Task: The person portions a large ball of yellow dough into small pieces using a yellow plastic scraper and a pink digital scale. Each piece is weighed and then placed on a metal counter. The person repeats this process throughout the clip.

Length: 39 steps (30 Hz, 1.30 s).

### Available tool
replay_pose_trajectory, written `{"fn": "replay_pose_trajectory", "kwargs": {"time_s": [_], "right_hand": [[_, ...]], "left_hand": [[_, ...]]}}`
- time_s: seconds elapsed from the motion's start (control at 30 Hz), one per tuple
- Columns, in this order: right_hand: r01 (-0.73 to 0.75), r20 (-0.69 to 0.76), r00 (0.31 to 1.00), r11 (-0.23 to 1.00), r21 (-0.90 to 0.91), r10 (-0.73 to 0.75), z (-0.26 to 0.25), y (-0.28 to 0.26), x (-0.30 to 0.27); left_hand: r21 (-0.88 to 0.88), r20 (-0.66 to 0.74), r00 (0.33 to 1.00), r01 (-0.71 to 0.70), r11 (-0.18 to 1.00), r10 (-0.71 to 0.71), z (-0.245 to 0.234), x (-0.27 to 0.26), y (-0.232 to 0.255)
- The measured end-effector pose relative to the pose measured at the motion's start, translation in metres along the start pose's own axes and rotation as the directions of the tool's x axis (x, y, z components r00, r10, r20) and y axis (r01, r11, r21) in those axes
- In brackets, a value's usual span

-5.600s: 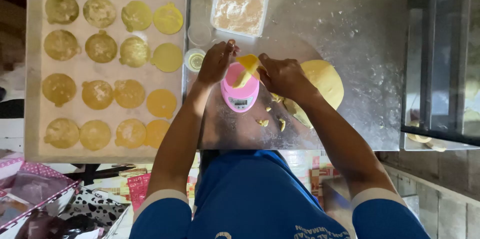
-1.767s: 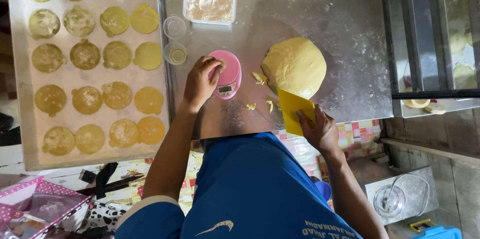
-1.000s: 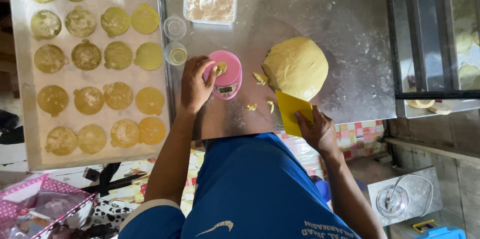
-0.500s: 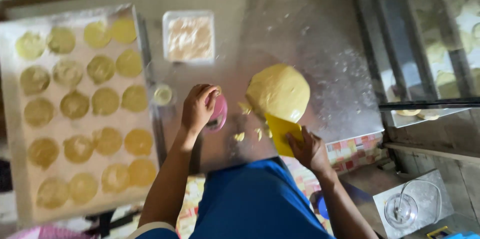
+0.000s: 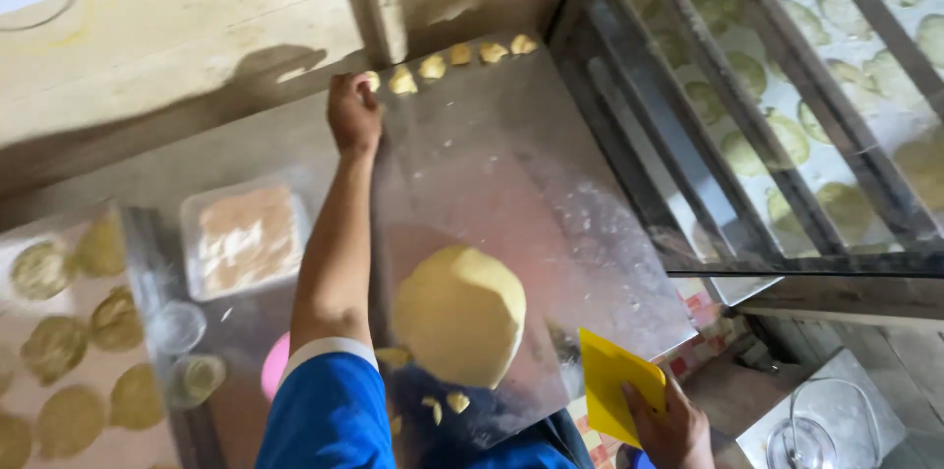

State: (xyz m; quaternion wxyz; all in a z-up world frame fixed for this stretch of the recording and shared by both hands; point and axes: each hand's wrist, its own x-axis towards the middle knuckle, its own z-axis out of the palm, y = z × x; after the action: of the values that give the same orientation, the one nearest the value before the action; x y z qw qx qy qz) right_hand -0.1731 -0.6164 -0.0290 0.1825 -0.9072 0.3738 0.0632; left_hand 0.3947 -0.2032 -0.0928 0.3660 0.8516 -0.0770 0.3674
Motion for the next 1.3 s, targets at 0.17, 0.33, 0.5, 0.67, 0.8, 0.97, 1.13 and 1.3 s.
{"fn": "replay_pose_trajectory", "kwargs": {"time_s": [0.17, 0.33, 0.5, 0.67, 0.8, 0.97, 1.13, 1.3], "right_hand": [[-0.128, 0.134, 0.983, 0.991, 0.035, 0.123, -0.063, -0.056, 0.004], [-0.115, 0.252, 0.967, 0.953, 0.282, 0.042, -0.071, -0.121, 0.001], [0.212, 0.155, 0.897, 0.712, 0.669, -0.413, -0.073, -0.207, -0.027], [0.676, 0.053, 0.669, 0.636, 0.372, -0.742, -0.027, -0.257, -0.057], [0.928, -0.043, 0.366, 0.361, 0.093, -0.929, 0.041, -0.26, -0.057], [0.933, -0.079, 0.342, 0.348, -0.095, -0.937, 0.022, -0.29, -0.093], [0.93, -0.079, 0.352, 0.358, -0.081, -0.933, 0.027, -0.305, -0.088], [0.89, 0.009, 0.419, 0.409, -0.202, -0.908, 0.036, -0.304, -0.087]], "left_hand": [[0.237, 0.2, 0.979, 0.002, 0.971, -0.051, 0.004, -0.006, 0.001], [0.109, 0.147, 0.988, -0.051, 0.993, 0.034, -0.093, -0.041, 0.08], [-0.009, 0.268, 0.955, 0.131, 0.991, -0.124, -0.235, -0.133, 0.159], [-0.03, 0.434, 0.868, 0.282, 0.959, -0.242, -0.329, -0.219, 0.177], [0.024, 0.618, 0.78, 0.107, 0.994, -0.099, -0.336, -0.274, 0.155], [0.141, 0.707, 0.707, -0.141, 0.98, 0.0, -0.313, -0.298, 0.153], [0.183, 0.685, 0.726, -0.25, 0.951, 0.059, -0.297, -0.306, 0.144], [-0.087, 0.563, 0.826, 0.091, 0.992, -0.026, -0.332, -0.269, 0.166]]}}
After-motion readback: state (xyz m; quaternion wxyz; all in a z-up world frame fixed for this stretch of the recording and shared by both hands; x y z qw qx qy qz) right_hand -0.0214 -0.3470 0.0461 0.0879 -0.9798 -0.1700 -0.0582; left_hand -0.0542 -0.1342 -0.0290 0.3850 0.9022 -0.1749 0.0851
